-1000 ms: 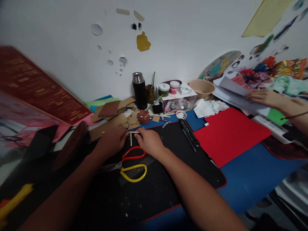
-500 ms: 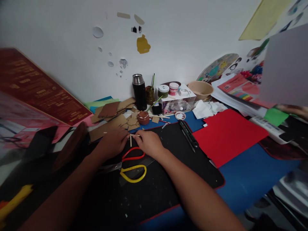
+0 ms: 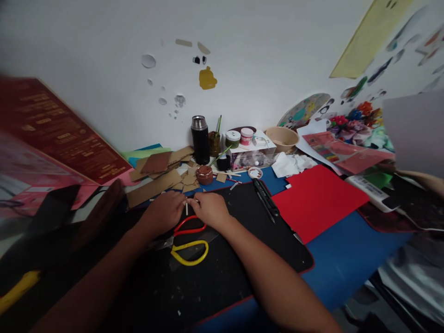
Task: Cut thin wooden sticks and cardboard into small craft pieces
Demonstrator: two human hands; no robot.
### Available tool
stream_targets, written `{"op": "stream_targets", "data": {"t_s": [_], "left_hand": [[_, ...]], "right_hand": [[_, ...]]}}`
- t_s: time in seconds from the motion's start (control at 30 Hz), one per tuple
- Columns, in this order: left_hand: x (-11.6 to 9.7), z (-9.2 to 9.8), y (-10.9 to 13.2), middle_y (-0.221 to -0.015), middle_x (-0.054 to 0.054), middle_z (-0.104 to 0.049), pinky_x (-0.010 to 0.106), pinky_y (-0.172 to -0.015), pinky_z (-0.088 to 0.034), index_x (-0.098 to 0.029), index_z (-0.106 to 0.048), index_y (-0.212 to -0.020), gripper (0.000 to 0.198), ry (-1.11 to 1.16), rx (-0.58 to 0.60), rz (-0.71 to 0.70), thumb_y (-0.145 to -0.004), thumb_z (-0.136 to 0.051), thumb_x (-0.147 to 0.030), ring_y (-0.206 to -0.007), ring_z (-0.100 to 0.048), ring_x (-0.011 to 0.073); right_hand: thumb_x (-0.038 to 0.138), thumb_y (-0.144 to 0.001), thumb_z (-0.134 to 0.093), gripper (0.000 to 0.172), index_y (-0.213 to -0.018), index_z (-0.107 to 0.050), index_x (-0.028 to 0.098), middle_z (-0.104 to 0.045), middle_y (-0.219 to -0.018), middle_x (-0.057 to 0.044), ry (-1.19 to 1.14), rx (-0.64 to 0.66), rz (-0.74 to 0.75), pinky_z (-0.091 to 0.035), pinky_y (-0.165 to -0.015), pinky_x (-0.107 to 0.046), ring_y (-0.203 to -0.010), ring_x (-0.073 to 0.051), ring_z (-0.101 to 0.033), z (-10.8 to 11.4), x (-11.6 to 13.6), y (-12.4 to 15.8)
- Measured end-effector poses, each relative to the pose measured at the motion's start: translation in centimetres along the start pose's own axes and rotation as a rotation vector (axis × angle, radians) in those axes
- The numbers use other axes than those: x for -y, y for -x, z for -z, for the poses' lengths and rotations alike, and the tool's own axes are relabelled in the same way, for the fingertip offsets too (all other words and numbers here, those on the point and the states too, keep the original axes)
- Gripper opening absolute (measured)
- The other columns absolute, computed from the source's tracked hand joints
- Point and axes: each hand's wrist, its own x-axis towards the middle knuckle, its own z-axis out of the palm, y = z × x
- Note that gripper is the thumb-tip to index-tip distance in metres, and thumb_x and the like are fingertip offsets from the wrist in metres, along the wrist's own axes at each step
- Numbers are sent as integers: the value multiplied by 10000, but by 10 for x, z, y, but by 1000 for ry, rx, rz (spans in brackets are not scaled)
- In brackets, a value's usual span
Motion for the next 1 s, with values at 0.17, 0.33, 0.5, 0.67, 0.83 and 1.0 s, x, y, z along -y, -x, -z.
{"op": "stream_targets", "data": {"t_s": [0.17, 0.33, 0.5, 0.67, 0.83, 1.0], "left_hand": [[-5, -7, 2, -894, 126, -723, 372, -793, -460, -168, -668, -908, 280, 41, 16, 125, -993, -402, -169, -911, -673, 275], [-8, -9, 2, -917, 135, -747, 352, -770, -463, -172, -688, -901, 300, 71, 26, 209, -997, -405, -180, -915, -698, 270], [-13, -10, 2, -917, 137, -764, 335, -715, -457, -176, -704, -896, 307, 103, 35, 265, -1002, -418, -211, -859, -716, 260], [-11, -15, 2, -927, 139, -771, 340, -728, -456, -180, -706, -887, 317, 144, 30, 262, -1011, -419, -229, -868, -720, 263], [1, -16, 4, -949, 113, -760, 337, -783, -465, -193, -681, -885, 271, 211, 8, 193, -988, -431, -172, -932, -699, 249], [13, -13, 9, -927, 77, -743, 317, -804, -473, -203, -672, -872, 292, 287, 3, 79, -1014, -418, -228, -907, -679, 221]], "right_hand": [[474, -1065, -474, 379, -993, -748, 222, -787, -952, -73, 70, 30, -25, -394, -711, -268, -912, -210, -713, -2, 5, -2], [465, -1064, -469, 377, -1014, -751, 220, -790, -991, -91, 110, 48, -34, -429, -751, -281, -925, -225, -720, -2, 8, -2], [481, -1064, -461, 400, -1008, -752, 212, -792, -992, -95, 132, 51, -40, -439, -743, -290, -928, -232, -729, 0, 11, -2], [475, -1064, -469, 391, -1011, -750, 208, -792, -1012, -105, 147, 69, -61, -438, -748, -292, -953, -235, -733, 0, 13, -2], [459, -1066, -472, 364, -1006, -740, 220, -795, -990, -86, 144, 49, -31, -427, -731, -285, -926, -227, -735, 1, 12, 2], [453, -1075, -446, 367, -1024, -737, 235, -797, -989, -76, 136, 50, 12, -419, -729, -278, -918, -221, -733, 3, 10, 6]]}}
